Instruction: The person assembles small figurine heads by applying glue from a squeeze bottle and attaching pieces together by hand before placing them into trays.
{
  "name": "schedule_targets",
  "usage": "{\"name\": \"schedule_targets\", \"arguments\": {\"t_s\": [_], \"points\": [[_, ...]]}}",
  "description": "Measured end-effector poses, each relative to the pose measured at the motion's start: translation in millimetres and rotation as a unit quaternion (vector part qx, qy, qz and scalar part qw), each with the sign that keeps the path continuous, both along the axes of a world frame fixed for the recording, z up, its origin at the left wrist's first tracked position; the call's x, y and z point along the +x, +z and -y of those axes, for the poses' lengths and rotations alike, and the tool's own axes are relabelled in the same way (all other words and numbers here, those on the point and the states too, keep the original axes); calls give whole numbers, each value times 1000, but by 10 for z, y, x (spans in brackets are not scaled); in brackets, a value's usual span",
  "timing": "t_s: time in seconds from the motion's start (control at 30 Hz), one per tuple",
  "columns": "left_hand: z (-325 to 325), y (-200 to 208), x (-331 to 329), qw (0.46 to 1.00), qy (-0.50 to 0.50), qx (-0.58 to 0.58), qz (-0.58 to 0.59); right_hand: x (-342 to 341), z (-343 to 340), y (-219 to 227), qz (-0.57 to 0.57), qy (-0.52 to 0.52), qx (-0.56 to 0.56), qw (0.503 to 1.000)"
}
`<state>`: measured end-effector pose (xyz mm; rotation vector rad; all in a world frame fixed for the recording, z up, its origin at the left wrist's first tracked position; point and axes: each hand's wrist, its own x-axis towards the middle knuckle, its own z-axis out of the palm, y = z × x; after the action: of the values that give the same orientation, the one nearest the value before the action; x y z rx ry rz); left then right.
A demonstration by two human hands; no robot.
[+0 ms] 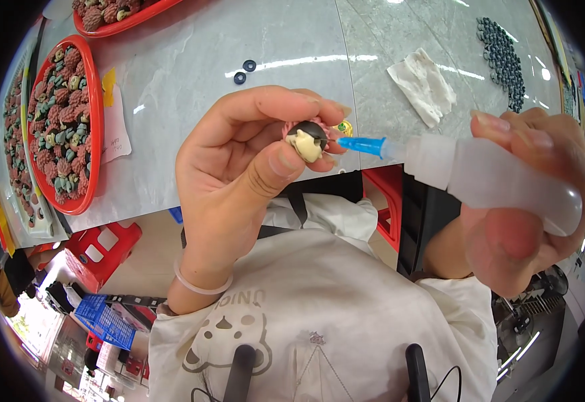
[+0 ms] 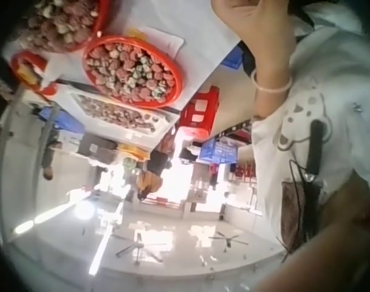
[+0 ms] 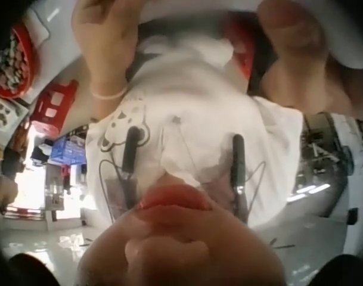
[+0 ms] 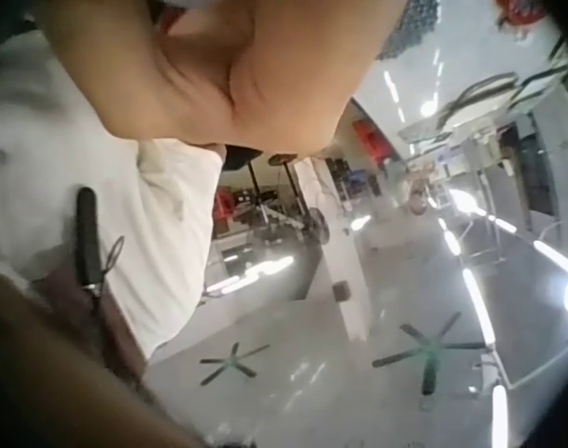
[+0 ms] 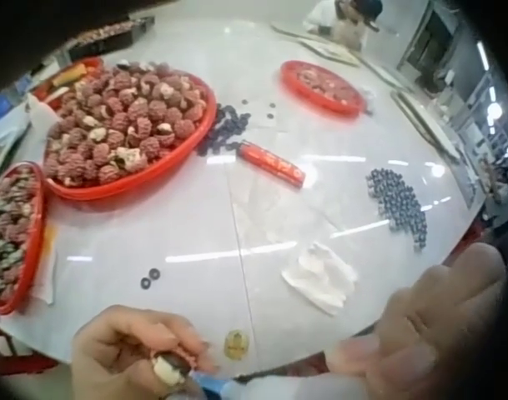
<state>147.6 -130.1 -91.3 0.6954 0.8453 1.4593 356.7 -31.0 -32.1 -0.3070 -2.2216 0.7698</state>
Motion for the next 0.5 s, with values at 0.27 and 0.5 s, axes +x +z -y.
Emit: {"name": "schedule_targets", "arguments": {"t_s": [0.27, 0.5], "points": [[-53, 32, 39, 1000, 9, -4, 6, -170, -58, -306, -116, -184, -222, 950], [11, -9, 53, 999, 37, -1, 22, -580, -244, -658, 32, -252, -124, 959]]}}
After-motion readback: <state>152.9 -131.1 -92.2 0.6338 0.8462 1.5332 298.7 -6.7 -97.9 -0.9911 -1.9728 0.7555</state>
